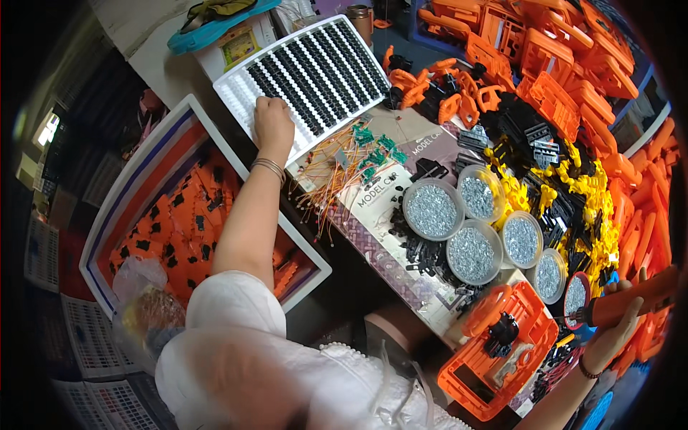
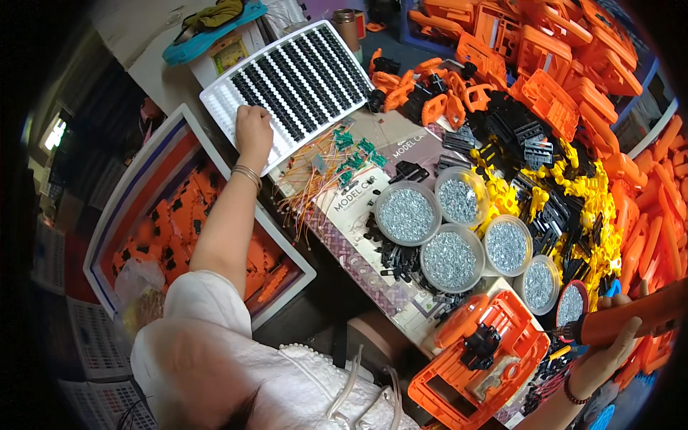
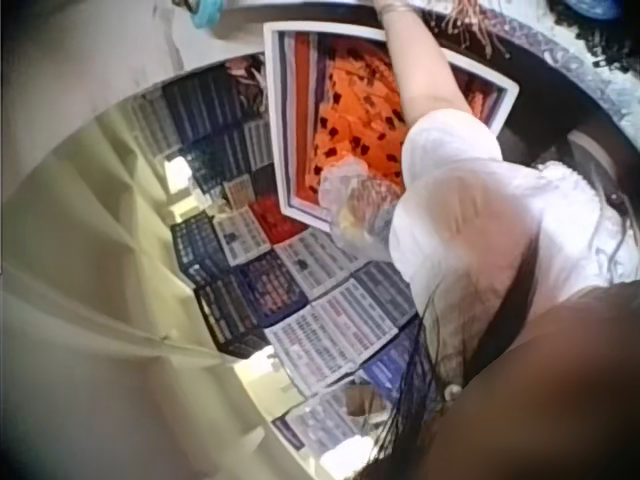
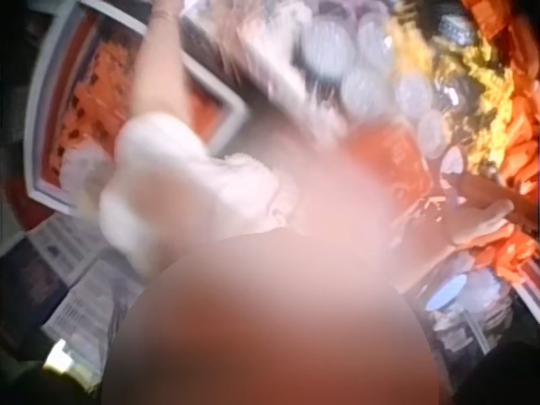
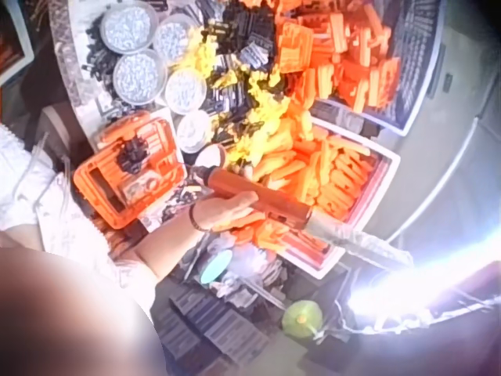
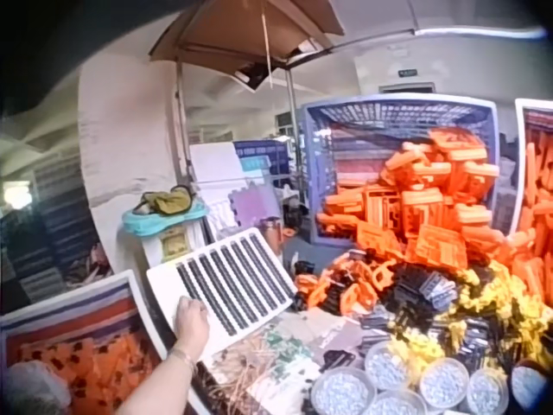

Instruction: The person assembles a plastic toy gun by securing its internal components and body with screws using a powered screwdriver.

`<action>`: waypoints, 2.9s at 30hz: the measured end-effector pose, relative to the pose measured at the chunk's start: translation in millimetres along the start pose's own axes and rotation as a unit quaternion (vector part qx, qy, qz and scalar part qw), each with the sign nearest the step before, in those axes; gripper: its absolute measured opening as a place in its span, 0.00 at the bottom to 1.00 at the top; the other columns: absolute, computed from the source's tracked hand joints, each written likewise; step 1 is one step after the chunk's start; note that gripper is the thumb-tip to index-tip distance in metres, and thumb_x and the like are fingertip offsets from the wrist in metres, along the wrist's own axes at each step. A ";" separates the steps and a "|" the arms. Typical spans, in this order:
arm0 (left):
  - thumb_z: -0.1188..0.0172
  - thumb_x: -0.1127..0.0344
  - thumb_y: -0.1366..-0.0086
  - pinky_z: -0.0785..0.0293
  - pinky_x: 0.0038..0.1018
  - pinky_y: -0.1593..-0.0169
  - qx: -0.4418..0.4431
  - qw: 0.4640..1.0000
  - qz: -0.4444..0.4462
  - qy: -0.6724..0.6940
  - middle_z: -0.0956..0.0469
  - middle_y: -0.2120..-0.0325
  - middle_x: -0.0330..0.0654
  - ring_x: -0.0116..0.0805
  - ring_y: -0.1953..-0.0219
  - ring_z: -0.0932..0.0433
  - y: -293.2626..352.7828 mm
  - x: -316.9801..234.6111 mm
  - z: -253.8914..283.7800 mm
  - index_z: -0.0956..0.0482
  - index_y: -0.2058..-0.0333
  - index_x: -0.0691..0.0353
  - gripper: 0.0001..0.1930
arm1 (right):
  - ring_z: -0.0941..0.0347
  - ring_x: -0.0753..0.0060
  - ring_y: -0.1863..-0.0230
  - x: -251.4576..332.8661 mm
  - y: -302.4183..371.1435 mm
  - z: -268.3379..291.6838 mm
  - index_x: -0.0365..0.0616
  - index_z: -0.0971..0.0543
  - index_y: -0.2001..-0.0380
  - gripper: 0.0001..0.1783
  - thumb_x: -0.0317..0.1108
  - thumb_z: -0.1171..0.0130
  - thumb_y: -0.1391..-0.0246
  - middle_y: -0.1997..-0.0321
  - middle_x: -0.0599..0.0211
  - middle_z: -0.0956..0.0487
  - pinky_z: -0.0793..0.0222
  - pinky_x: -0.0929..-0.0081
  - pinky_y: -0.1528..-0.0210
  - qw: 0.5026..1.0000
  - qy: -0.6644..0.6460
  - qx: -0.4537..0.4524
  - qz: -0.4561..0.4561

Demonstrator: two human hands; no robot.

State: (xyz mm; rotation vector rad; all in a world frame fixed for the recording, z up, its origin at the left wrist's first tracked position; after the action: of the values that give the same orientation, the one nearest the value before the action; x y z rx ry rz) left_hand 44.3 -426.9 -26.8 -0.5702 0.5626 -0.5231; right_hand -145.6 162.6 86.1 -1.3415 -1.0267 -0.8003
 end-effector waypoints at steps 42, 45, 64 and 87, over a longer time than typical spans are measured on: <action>0.48 0.81 0.43 0.27 0.38 0.55 0.663 0.513 -0.381 0.391 0.30 0.53 0.57 0.52 0.58 0.25 287.1 -330.4 146.4 0.34 0.56 0.68 0.15 | 0.24 0.57 0.70 -24.9 93.2 50.7 0.40 0.21 0.72 0.08 0.32 0.38 0.55 0.73 0.58 0.22 0.30 0.64 0.65 0.819 0.475 0.321 -0.037; 0.47 0.81 0.48 0.31 0.39 0.52 0.502 0.518 -0.545 0.426 0.29 0.52 0.54 0.50 0.56 0.29 295.7 -337.3 147.0 0.32 0.60 0.68 0.15 | 0.25 0.58 0.70 -45.1 80.9 85.9 0.40 0.19 0.71 0.07 0.33 0.39 0.52 0.73 0.56 0.23 0.29 0.66 0.66 0.899 0.403 0.139 -0.103; 0.44 0.74 0.40 0.33 0.24 0.70 0.358 0.806 -0.228 0.412 0.26 0.71 0.44 0.35 0.74 0.27 175.6 -273.6 123.3 0.25 0.65 0.66 0.05 | 0.28 0.48 0.61 -104.9 77.2 117.4 0.38 0.24 0.71 0.08 0.32 0.41 0.51 0.67 0.53 0.26 0.29 0.56 0.62 0.735 0.661 0.136 -0.064; 0.45 0.75 0.41 0.31 0.43 0.63 0.258 0.908 -0.268 0.195 0.26 0.73 0.53 0.55 0.67 0.27 152.5 -213.3 27.1 0.31 0.70 0.69 0.04 | 0.32 0.67 0.67 -11.3 126.6 26.1 0.48 0.21 0.70 0.11 0.30 0.35 0.63 0.73 0.70 0.30 0.43 0.65 0.58 0.681 0.689 0.203 0.141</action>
State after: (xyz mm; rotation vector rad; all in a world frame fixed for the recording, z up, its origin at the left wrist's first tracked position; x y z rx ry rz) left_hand -48.5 -180.2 -29.8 -0.0950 0.6118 -1.2854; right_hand -36.8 199.5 25.9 -0.2040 0.2503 -0.9577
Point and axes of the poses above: each hand's wrist, its own y-axis away from the middle knuckle, its own z-axis out of the back of the hand, x = y × z, the point moved 1 cm from there along -y, towards the middle knuckle
